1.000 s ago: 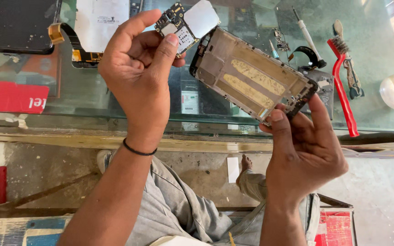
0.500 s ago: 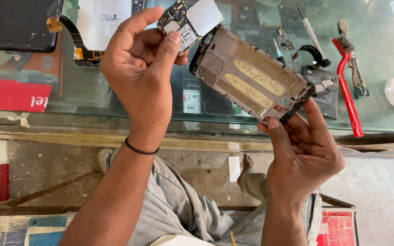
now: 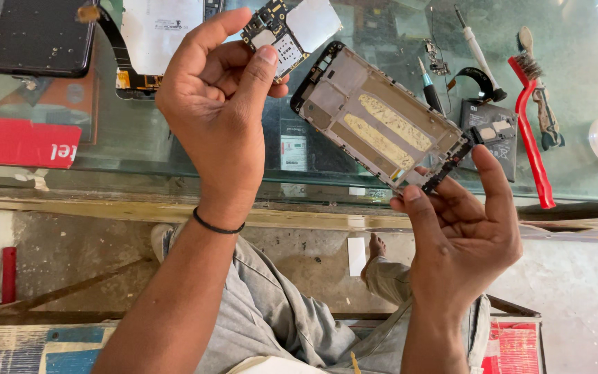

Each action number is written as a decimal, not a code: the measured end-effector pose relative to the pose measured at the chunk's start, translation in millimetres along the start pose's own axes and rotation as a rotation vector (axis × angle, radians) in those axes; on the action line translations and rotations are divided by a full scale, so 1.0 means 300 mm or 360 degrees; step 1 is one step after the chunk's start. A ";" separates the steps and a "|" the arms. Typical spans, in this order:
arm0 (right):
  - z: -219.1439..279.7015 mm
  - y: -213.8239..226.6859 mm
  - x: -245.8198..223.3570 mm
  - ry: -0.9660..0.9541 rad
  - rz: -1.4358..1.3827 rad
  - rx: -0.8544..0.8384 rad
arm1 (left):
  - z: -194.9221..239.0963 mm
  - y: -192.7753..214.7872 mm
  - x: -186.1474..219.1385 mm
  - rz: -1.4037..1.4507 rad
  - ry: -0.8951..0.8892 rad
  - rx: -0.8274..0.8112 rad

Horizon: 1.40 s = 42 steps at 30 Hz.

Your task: The person cleans the interior of a disassembled smartphone chassis with a cotton swab, then handles the motherboard, applying a white adhesive pad to its surface. The motherboard is placed back into the chassis, and a small circuit board is attached to the bottom edge.

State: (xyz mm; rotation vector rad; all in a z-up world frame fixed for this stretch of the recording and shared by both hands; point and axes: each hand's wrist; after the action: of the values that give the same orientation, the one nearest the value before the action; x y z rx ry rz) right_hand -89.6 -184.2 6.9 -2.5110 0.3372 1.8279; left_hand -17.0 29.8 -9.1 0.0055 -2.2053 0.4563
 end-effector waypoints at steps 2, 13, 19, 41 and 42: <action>0.006 0.003 -0.005 -0.0013 0.0015 -0.0010 | 0.002 0.002 -0.002 0.0009 -0.0028 -0.0016; -0.249 0.073 -0.108 0.0086 0.0254 -0.0314 | -0.002 -0.001 0.007 0.0014 -0.0049 0.0057; -0.513 -0.018 -0.118 0.0332 0.1102 -0.0950 | -0.006 -0.004 0.012 -0.0029 -0.0064 0.0096; -0.108 -0.006 -0.042 0.0661 0.1071 -0.0969 | -0.015 -0.004 0.016 -0.0034 0.0067 0.0068; -0.110 -0.004 -0.035 0.0667 0.1058 -0.0966 | -0.013 -0.002 0.015 -0.0037 0.0072 0.0058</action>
State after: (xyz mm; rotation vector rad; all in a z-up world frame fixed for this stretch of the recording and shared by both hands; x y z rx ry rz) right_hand -61.3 -185.9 27.2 -3.5551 0.8196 1.7371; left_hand -16.9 31.3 -3.3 0.0401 -2.1503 0.4789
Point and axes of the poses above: each hand's wrist, its own z-axis away from the middle knuckle, its own y-axis out of the back of the hand, x = y × z, and after that the axes turned 8 degrees about -x, right-handed
